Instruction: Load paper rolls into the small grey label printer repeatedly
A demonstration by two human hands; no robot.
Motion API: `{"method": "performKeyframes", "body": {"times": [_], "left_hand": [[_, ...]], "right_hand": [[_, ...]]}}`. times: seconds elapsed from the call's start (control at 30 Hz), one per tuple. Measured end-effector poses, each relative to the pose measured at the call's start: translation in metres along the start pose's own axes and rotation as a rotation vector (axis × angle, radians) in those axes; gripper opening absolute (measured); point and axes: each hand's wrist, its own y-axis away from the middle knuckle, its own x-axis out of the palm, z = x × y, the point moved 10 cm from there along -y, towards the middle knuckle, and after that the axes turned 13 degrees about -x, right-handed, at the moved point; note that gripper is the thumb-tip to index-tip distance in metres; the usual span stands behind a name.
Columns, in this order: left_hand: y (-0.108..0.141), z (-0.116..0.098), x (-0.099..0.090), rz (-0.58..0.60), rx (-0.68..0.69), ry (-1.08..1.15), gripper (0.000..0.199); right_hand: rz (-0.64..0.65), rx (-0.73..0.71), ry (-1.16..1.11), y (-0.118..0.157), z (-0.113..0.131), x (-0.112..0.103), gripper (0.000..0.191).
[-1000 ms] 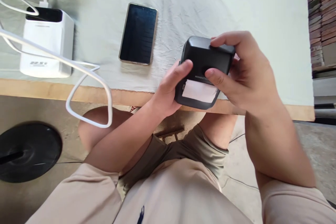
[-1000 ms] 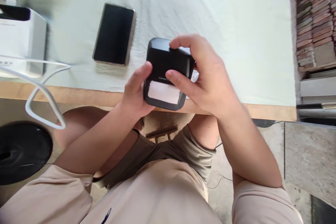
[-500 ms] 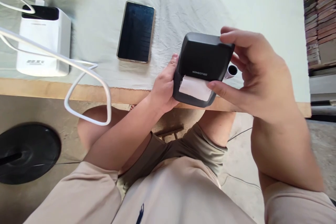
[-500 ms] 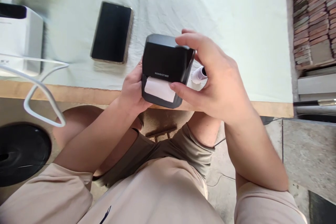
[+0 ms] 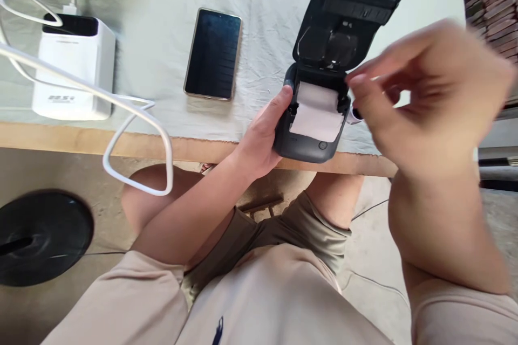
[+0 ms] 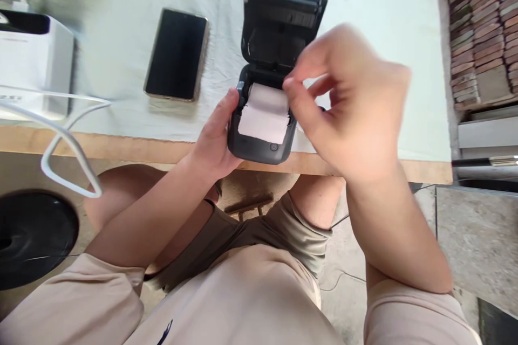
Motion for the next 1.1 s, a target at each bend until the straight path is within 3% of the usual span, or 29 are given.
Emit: {"method": "performKeyframes", "body": {"times": [0.07,0.17,0.33,0.43,0.5,0.57,0.67,0.7,0.73,0.8,0.87,1.0,1.1], "left_hand": [[0.000,0.001,0.001,0.012,-0.012,-0.014,0.049],[0.000,-0.001,0.005,0.038,-0.002,-0.036,0.047],[0.001,-0.001,-0.001,-0.038,-0.004,-0.037,0.047],[0.001,0.000,0.001,-0.035,-0.007,-0.032,0.045],[0.001,0.000,0.001,-0.031,-0.005,0.003,0.044],[0.001,0.002,0.000,-0.033,-0.021,0.040,0.044],[0.001,0.004,-0.003,-0.032,-0.053,0.063,0.044],[0.001,0.004,-0.003,-0.027,-0.058,0.065,0.043],[0.000,0.004,-0.004,-0.027,-0.059,0.066,0.043],[0.000,0.003,-0.007,-0.036,-0.056,0.064,0.043],[0.000,0.005,-0.008,-0.036,-0.062,0.050,0.042],[-0.002,0.005,-0.005,0.005,-0.057,0.023,0.041],[-0.002,0.004,-0.005,0.011,-0.044,0.014,0.040]], "right_hand": [[0.225,-0.023,0.101,-0.002,-0.003,0.016,0.009],[0.436,-0.042,0.307,-0.003,-0.009,0.029,0.027],[0.582,-0.019,0.450,-0.009,-0.026,0.049,0.036],[0.599,0.030,0.341,-0.013,-0.034,0.050,0.042],[0.565,0.068,0.184,-0.008,-0.033,0.040,0.052],[0.425,0.129,-0.025,0.005,-0.033,0.018,0.057],[-0.240,0.170,-0.343,0.044,-0.052,-0.054,0.041],[-0.285,0.339,-0.409,0.069,-0.075,-0.054,0.035],[-0.293,0.492,-0.458,0.095,-0.097,-0.050,0.032],[-0.270,0.647,-0.485,0.135,-0.129,-0.037,0.024],[-0.309,0.648,-0.428,0.158,-0.149,-0.032,0.023],[-0.340,0.583,-0.266,0.166,-0.164,-0.020,0.047],[-0.242,0.515,-0.109,0.150,-0.159,-0.014,0.050]]}}
